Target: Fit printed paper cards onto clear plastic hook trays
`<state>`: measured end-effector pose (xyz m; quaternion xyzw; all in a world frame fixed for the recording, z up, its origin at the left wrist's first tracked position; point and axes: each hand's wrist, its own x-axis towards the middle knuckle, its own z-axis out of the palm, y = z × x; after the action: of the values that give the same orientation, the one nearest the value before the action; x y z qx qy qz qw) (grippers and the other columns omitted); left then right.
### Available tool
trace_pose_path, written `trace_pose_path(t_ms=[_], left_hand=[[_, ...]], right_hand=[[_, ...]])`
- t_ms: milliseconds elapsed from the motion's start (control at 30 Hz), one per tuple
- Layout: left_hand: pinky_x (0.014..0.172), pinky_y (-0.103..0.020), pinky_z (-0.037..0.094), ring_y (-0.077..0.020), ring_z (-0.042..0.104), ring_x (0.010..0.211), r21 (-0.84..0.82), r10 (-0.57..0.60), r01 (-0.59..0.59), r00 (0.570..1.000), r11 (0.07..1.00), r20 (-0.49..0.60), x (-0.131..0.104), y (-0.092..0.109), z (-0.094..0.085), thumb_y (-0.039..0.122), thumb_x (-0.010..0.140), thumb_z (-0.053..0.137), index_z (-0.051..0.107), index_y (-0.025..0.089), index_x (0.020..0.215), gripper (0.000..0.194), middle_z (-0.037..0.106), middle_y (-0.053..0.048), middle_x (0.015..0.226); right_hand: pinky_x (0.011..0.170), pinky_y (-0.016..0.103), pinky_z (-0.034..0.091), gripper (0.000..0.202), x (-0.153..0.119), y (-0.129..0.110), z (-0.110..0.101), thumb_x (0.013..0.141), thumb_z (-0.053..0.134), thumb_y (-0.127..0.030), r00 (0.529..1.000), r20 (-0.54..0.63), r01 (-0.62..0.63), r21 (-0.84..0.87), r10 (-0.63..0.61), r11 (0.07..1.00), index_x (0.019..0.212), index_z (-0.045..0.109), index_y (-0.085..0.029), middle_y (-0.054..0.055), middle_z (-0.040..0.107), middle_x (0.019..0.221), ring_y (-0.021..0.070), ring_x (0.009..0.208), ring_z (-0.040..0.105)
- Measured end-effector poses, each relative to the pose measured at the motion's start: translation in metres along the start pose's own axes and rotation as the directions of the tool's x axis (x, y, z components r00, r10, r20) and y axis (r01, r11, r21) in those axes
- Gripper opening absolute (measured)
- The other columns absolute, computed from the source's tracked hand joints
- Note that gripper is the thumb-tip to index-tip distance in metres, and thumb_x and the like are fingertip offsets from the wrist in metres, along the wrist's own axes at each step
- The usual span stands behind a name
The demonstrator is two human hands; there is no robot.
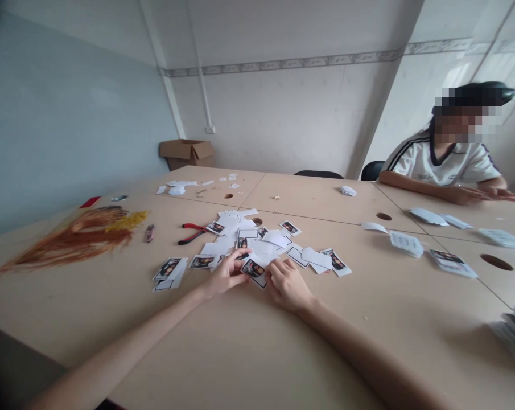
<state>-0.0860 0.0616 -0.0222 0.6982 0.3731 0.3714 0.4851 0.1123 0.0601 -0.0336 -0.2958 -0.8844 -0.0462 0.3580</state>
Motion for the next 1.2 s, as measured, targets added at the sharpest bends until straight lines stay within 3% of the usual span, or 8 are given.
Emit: trace_pose_path(t_ms=[300,433,667,800,1000,1200], left_hand=[[0.061,-0.025,0.043,-0.0132,0.055,0.067,0.105,0.015,-0.01,0.998,0.994,-0.055,-0.005,0.014,0.014,0.023,0.073,0.054,0.033,0.019,0.115,0.047,0.059,-0.004,0.082],[0.066,-0.027,0.043,-0.0146,0.056,0.071,0.153,0.032,-0.032,0.999,0.988,-0.002,-0.007,0.019,0.016,0.019,0.072,0.053,0.034,0.018,0.115,0.046,0.06,-0.002,0.075],[0.066,-0.026,0.042,-0.0128,0.054,0.064,0.311,0.072,-0.053,0.996,0.949,-0.049,-0.008,0.02,0.016,0.017,0.07,0.054,0.038,0.018,0.114,0.047,0.053,0.005,0.06],[0.065,-0.025,0.042,-0.0123,0.055,0.064,0.334,0.064,-0.049,0.997,0.941,-0.033,-0.009,0.021,0.015,0.015,0.069,0.054,0.037,0.018,0.116,0.05,0.055,0.004,0.061],[0.062,-0.024,0.042,-0.0119,0.054,0.065,0.356,0.076,-0.073,0.997,0.932,0.004,-0.009,0.025,0.015,0.013,0.069,0.051,0.043,0.018,0.11,0.042,0.057,0.002,0.067],[0.062,-0.023,0.044,-0.012,0.055,0.07,0.334,0.081,-0.089,0.996,0.938,0.04,-0.009,0.025,0.015,0.013,0.07,0.049,0.043,0.018,0.106,0.037,0.059,-0.001,0.078]], right_hand=[[0.063,0.029,0.032,0.014,0.0,-0.003,-0.001,0.082,0.044,-0.027,0.981,0.058,0.194,-0.178,-0.186,0.965,0.088,0.052,-0.016,0.006,0.057,0.081,0.0159,0.072,0.049],[0.062,0.028,0.032,0.015,0.0,-0.001,0.001,0.083,0.045,-0.03,0.984,0.057,0.178,-0.156,-0.171,0.972,0.083,0.051,-0.016,0.005,0.056,0.079,0.0155,0.072,0.05],[0.061,0.027,0.031,0.016,0.001,-0.002,0.002,0.086,0.037,-0.02,0.991,0.083,0.111,-0.127,-0.101,0.986,0.078,0.05,-0.015,0.004,0.054,0.074,0.0145,0.069,0.048],[0.062,0.028,0.032,0.016,0.0,-0.002,0.003,0.084,0.034,-0.014,0.997,0.053,0.049,-0.051,-0.047,0.997,0.076,0.048,-0.015,0.005,0.053,0.072,0.0139,0.064,0.046],[0.063,0.029,0.035,0.01,-0.001,-0.001,0.002,0.083,0.035,-0.013,0.999,0.032,-0.005,0.0,0.005,1.0,0.088,0.044,-0.015,0.006,0.054,0.075,0.0148,0.063,0.046],[0.066,0.031,0.039,0.033,-0.002,0.001,-0.001,0.081,0.035,-0.011,0.998,0.043,0.041,0.134,-0.048,0.99,0.114,0.035,-0.014,0.008,0.054,0.082,0.0174,0.071,0.048]])
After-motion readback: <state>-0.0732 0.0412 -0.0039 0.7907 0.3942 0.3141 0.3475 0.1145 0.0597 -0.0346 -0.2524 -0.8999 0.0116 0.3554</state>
